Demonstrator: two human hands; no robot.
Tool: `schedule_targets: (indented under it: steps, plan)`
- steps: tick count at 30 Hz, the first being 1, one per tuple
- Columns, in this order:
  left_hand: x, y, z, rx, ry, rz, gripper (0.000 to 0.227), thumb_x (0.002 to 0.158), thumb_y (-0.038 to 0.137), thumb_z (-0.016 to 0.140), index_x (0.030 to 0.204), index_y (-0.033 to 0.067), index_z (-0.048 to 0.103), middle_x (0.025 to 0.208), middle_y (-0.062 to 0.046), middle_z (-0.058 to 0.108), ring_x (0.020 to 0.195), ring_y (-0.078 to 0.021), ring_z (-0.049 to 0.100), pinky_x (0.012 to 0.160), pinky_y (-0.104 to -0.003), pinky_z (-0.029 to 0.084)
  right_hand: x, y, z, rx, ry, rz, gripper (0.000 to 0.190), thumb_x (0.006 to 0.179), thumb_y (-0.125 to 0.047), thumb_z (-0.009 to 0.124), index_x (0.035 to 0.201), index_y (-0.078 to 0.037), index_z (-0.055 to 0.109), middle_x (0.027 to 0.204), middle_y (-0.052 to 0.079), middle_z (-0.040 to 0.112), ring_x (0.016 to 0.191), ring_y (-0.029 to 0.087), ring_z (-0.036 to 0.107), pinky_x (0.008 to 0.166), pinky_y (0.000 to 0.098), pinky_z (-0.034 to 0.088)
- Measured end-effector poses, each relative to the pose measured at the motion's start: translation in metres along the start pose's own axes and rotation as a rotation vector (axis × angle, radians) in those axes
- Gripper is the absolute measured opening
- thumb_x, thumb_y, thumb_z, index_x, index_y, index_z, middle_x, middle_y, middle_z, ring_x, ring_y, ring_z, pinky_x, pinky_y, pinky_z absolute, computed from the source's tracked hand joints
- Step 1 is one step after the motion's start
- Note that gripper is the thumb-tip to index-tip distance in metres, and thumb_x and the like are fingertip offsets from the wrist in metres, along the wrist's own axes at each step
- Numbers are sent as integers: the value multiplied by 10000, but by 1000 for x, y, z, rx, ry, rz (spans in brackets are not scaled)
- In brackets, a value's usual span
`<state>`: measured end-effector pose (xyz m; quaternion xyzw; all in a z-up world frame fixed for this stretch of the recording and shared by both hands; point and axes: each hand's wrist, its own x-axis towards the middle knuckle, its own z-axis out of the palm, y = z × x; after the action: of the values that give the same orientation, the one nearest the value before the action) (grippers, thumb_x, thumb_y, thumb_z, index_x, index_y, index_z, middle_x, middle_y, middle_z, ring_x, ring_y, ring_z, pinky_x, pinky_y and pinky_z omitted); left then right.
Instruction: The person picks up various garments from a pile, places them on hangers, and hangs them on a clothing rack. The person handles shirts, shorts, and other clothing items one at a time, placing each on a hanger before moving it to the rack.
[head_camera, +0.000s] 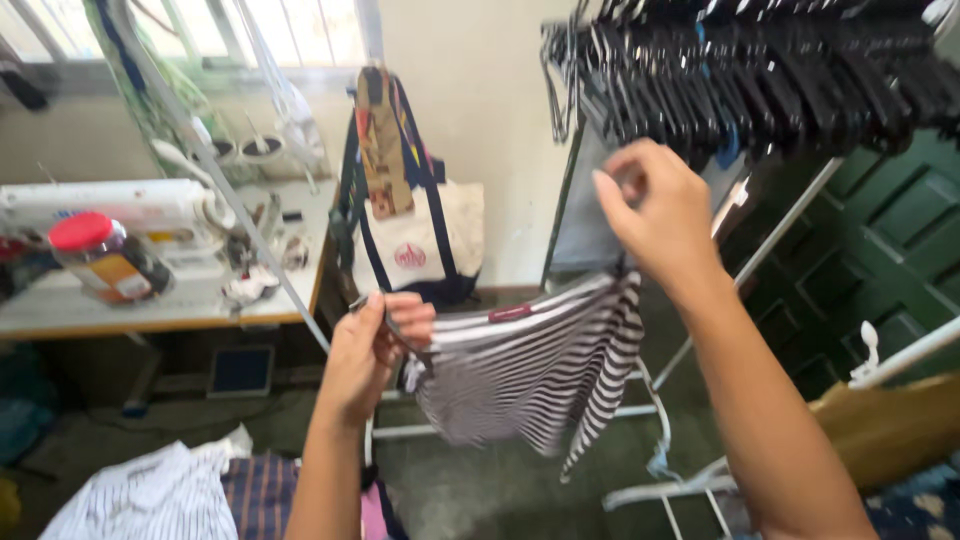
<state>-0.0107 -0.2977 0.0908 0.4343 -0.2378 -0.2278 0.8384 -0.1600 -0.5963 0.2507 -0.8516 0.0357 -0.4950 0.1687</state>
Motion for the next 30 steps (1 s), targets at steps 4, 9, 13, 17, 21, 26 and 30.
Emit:
schedule_targets:
  steps: [4,9,13,17,21,26,30]
  plan:
    - [18,-6,-13,2,-31,-7,551,1089,408,387,1147,-67,660,936,-176,766,816,-253,741,776,-385,596,72,-4,65,-399,-78,75,388,869,-355,817,1068,-81,629,1003,150,632,742,370,669,630,470,523]
    - [34,-17,-9,-58,-52,-3,519,1072,380,391,1123,-60,659,911,-178,772,821,-252,747,792,-382,588,109,58,116,-644,-82,104,522,796,-292,782,1193,-55,538,1130,227,613,789,437,710,645,530,560]
    - [46,-20,-1,-85,-117,-24,525,1073,382,392,1124,-63,666,906,-182,774,813,-252,745,777,-371,571,107,109,118,-729,-63,104,279,925,-160,672,1153,-42,563,1095,210,651,817,424,721,702,525,581]
    - [53,-22,6,-94,-135,-37,523,1069,380,388,1107,-62,665,904,-177,773,826,-241,747,808,-374,584,105,112,109,-660,-63,124,416,818,-295,744,1037,7,558,986,240,649,784,461,698,651,541,569]
    - [55,-26,9,-120,-168,-55,517,1072,373,390,1102,-62,668,891,-176,770,821,-242,747,803,-381,582,109,103,101,-763,-61,135,354,872,-282,735,1064,-37,568,978,200,674,802,426,715,671,527,576]
    - [55,-32,11,-101,-170,-38,517,1074,369,387,1103,-62,672,898,-176,776,833,-233,747,830,-383,586,117,94,106,-734,-88,128,434,795,-312,761,1067,-24,585,958,198,671,761,430,712,627,528,571]
    - [53,-31,11,-118,-180,-25,518,1073,369,382,1098,-62,668,892,-179,775,827,-239,751,834,-389,591,119,110,116,-742,-12,58,153,896,-171,675,982,-45,659,991,176,673,795,417,717,700,510,584]
